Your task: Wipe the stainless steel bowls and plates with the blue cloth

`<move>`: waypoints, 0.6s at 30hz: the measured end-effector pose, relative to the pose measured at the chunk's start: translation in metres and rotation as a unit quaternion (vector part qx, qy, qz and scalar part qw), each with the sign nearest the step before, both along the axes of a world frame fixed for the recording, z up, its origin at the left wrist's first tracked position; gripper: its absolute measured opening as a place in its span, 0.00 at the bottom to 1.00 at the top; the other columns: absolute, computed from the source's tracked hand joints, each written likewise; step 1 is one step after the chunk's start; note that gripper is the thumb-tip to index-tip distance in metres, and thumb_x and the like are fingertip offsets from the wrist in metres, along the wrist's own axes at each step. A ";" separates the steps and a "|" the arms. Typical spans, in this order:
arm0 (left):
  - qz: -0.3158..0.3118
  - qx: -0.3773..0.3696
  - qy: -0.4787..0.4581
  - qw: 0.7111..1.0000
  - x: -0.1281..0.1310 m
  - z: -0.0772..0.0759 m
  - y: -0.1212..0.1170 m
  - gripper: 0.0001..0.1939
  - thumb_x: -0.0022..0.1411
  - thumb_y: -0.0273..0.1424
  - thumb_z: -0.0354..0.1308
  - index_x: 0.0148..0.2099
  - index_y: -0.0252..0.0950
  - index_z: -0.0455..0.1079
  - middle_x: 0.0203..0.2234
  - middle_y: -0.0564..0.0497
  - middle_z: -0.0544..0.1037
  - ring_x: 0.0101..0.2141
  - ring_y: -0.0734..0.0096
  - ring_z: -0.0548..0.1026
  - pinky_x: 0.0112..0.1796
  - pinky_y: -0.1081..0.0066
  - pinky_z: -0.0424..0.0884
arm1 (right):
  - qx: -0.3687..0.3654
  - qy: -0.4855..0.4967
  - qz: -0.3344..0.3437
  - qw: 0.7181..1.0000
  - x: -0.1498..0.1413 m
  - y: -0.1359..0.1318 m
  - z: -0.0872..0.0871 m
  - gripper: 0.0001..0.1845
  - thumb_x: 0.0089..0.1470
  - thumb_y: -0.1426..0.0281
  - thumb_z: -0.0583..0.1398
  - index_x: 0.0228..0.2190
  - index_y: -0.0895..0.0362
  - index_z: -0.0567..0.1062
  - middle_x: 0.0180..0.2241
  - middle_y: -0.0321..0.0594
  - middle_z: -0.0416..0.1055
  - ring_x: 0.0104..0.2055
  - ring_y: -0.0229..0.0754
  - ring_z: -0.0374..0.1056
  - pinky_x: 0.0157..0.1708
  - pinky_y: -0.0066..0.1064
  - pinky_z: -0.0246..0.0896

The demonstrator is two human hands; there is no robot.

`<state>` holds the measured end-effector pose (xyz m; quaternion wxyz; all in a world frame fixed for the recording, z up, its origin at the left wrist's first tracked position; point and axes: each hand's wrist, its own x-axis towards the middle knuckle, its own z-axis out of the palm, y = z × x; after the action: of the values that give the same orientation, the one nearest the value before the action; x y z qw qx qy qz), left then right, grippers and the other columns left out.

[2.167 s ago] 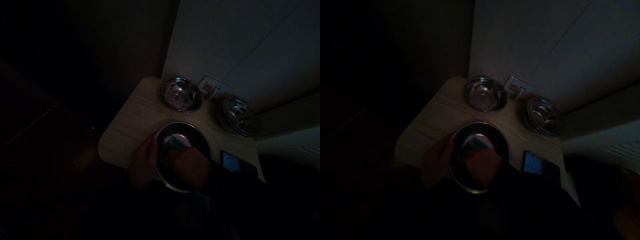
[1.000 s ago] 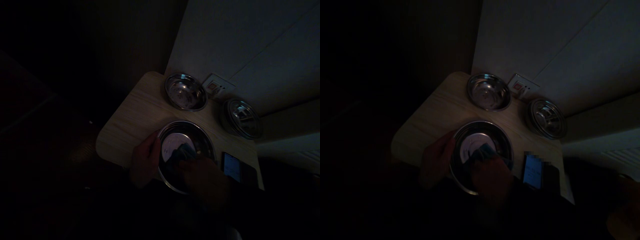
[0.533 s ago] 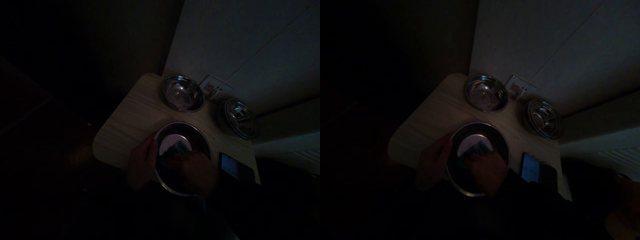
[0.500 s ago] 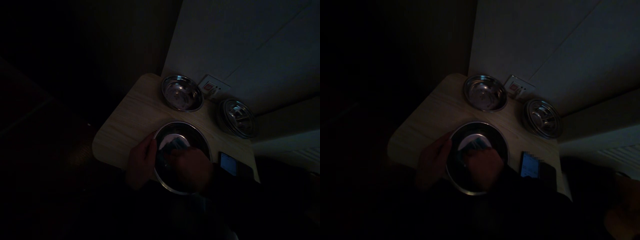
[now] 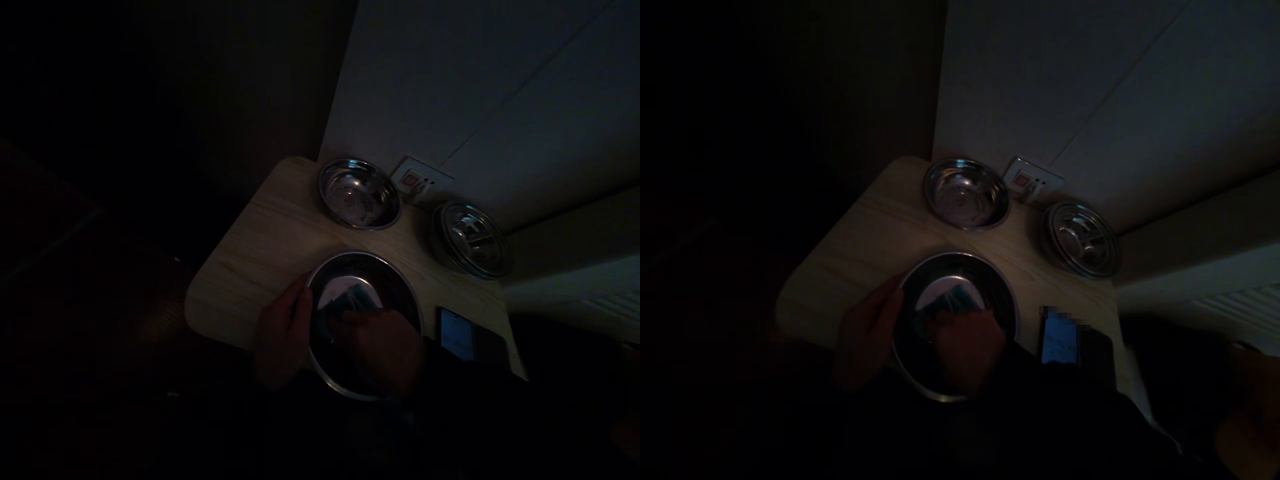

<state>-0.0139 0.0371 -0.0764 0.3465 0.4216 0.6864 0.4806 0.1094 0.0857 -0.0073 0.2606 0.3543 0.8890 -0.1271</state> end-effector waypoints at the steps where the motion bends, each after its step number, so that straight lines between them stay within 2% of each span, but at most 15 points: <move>1: 0.000 -0.004 -0.002 1.000 0.000 0.000 0.000 0.19 0.63 0.37 0.46 0.51 0.37 0.70 0.44 0.50 0.77 0.43 0.69 0.75 0.40 0.75 0.71 | -0.004 -0.001 -0.003 1.000 0.002 -0.003 0.000 0.15 0.56 0.71 0.52 0.45 0.51 0.69 0.36 0.40 0.74 0.33 0.46 0.71 0.30 0.36 0.62; 3: 0.001 -0.007 -0.003 1.000 0.001 -0.001 0.000 0.20 0.63 0.38 0.46 0.51 0.36 0.70 0.45 0.50 0.77 0.44 0.69 0.74 0.42 0.74 0.70 | 0.008 0.017 -0.006 1.000 0.005 -0.008 -0.001 0.13 0.58 0.68 0.52 0.44 0.52 0.71 0.34 0.40 0.74 0.35 0.46 0.70 0.33 0.38 0.62; 6: -0.003 -0.008 -0.001 1.000 0.000 -0.001 0.000 0.20 0.63 0.38 0.45 0.52 0.36 0.69 0.45 0.50 0.76 0.45 0.68 0.74 0.43 0.73 0.69 | 0.041 0.060 -0.010 0.997 0.008 -0.015 -0.004 0.13 0.57 0.62 0.55 0.39 0.55 0.74 0.38 0.42 0.72 0.43 0.48 0.66 0.39 0.40 0.62; 9: -0.008 -0.018 0.002 1.000 0.000 -0.002 -0.001 0.21 0.63 0.38 0.45 0.52 0.36 0.69 0.45 0.50 0.77 0.44 0.67 0.74 0.42 0.72 0.70 | 0.070 0.075 -0.027 0.994 0.010 -0.020 -0.008 0.12 0.57 0.66 0.55 0.40 0.55 0.74 0.46 0.42 0.68 0.47 0.48 0.63 0.41 0.39 0.62; 13: -0.008 -0.017 0.009 1.000 0.000 -0.001 -0.001 0.21 0.63 0.38 0.45 0.53 0.36 0.69 0.46 0.49 0.76 0.45 0.67 0.74 0.43 0.72 0.70 | 0.072 0.083 -0.010 0.994 0.006 -0.017 -0.015 0.12 0.59 0.72 0.52 0.41 0.56 0.74 0.50 0.40 0.67 0.47 0.45 0.62 0.40 0.35 0.64; 18: -0.012 -0.013 0.004 1.000 -0.002 0.002 0.001 0.21 0.63 0.37 0.45 0.53 0.36 0.68 0.47 0.50 0.75 0.47 0.68 0.73 0.45 0.72 0.69 | 0.126 0.103 -0.024 0.986 -0.010 0.001 -0.018 0.12 0.60 0.72 0.51 0.40 0.57 0.73 0.49 0.42 0.66 0.47 0.46 0.61 0.34 0.33 0.64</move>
<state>-0.0155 0.0379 -0.0742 0.3549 0.4270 0.6891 0.4657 0.0991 0.0866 -0.0257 0.1173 0.3901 0.9115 -0.0561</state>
